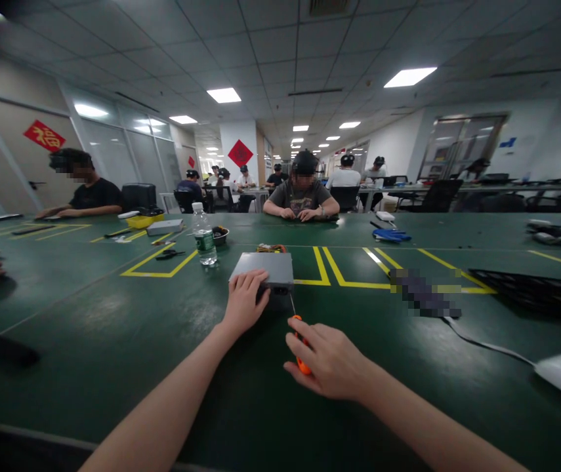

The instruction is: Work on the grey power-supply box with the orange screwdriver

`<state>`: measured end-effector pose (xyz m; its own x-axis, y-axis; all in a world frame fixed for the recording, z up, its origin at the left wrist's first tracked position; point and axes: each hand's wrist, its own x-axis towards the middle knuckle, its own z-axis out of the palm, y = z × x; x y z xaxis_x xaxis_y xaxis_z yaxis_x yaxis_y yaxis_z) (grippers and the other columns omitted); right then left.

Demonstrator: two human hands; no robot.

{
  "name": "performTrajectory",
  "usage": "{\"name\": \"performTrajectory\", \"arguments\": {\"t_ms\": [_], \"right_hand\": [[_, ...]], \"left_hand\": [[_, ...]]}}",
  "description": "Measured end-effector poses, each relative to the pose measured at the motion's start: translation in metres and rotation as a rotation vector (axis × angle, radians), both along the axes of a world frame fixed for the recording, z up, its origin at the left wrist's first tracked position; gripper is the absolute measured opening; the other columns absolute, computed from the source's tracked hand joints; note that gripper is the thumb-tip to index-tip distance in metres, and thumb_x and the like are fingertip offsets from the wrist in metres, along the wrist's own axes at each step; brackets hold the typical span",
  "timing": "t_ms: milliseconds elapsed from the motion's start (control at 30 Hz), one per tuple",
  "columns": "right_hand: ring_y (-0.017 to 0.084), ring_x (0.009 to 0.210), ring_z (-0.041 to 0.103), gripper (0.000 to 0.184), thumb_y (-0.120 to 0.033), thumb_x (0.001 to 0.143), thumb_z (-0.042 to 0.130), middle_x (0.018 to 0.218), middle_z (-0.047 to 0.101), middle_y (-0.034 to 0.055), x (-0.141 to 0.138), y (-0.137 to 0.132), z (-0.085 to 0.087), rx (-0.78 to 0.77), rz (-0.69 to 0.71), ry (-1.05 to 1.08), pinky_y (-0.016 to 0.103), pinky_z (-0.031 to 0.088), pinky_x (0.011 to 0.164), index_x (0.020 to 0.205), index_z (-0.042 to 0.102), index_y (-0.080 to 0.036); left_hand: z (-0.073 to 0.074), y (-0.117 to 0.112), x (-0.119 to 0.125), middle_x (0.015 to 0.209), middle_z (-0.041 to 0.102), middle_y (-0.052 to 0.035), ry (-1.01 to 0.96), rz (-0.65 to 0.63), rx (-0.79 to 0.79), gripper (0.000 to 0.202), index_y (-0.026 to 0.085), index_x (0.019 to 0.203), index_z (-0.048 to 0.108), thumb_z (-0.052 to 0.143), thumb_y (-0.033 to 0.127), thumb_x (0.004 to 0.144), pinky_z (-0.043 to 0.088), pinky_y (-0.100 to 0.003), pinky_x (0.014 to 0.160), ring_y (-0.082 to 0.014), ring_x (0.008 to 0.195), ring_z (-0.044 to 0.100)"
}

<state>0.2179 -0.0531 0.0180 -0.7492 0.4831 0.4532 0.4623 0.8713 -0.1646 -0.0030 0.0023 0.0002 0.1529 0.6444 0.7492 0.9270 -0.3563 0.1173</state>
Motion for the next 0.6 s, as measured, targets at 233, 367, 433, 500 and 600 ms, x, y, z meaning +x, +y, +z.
{"name": "performTrajectory", "arguments": {"t_ms": [233,367,433,500,600], "right_hand": [[0.022,0.082,0.061,0.025,-0.037,0.076,0.063,0.109,0.064,0.0076,0.002,0.007,-0.011,-0.065,0.055,0.070,0.037,0.046,0.074,0.097,0.066,-0.026],[0.025,0.095,0.059,0.035,-0.035,0.077,0.060,0.120,0.057,0.0108,0.006,0.001,-0.015,-0.035,0.094,0.041,0.039,0.046,0.080,0.110,0.061,-0.023],[0.025,0.099,0.058,0.038,-0.030,0.080,0.056,0.124,0.054,0.0113,0.007,-0.001,-0.015,-0.023,0.122,0.024,0.039,0.045,0.082,0.117,0.056,-0.022],[0.025,0.099,0.058,0.038,-0.031,0.079,0.057,0.122,0.056,0.0119,0.004,-0.001,-0.015,-0.041,0.111,0.053,0.041,0.045,0.084,0.115,0.056,-0.021],[0.025,0.096,0.060,0.033,-0.036,0.074,0.064,0.114,0.061,0.0115,-0.002,-0.001,-0.016,-0.070,0.086,0.154,0.040,0.045,0.083,0.103,0.061,-0.020]], "left_hand": [[0.001,0.000,0.000,0.122,0.054,-0.0048,0.004,0.005,-0.020,0.032,0.024,0.116,0.048,0.048,0.025,0.084,0.029,-0.040,0.098,-0.0208,0.115,0.044],[0.001,-0.001,0.000,0.122,0.054,-0.0038,-0.006,-0.003,-0.025,0.032,0.023,0.115,0.048,0.048,0.026,0.084,0.028,-0.039,0.099,-0.0198,0.116,0.044],[0.001,-0.001,0.000,0.122,0.055,-0.0030,-0.006,-0.001,-0.018,0.032,0.024,0.115,0.049,0.049,0.026,0.083,0.028,-0.038,0.098,-0.0192,0.116,0.044],[0.001,-0.001,0.000,0.121,0.055,-0.0034,-0.008,0.002,-0.015,0.032,0.024,0.115,0.049,0.049,0.026,0.083,0.029,-0.038,0.098,-0.0196,0.115,0.044],[0.001,0.000,0.000,0.121,0.055,-0.0045,-0.014,0.002,-0.024,0.032,0.025,0.115,0.050,0.050,0.025,0.082,0.029,-0.040,0.097,-0.0209,0.115,0.045]]}}
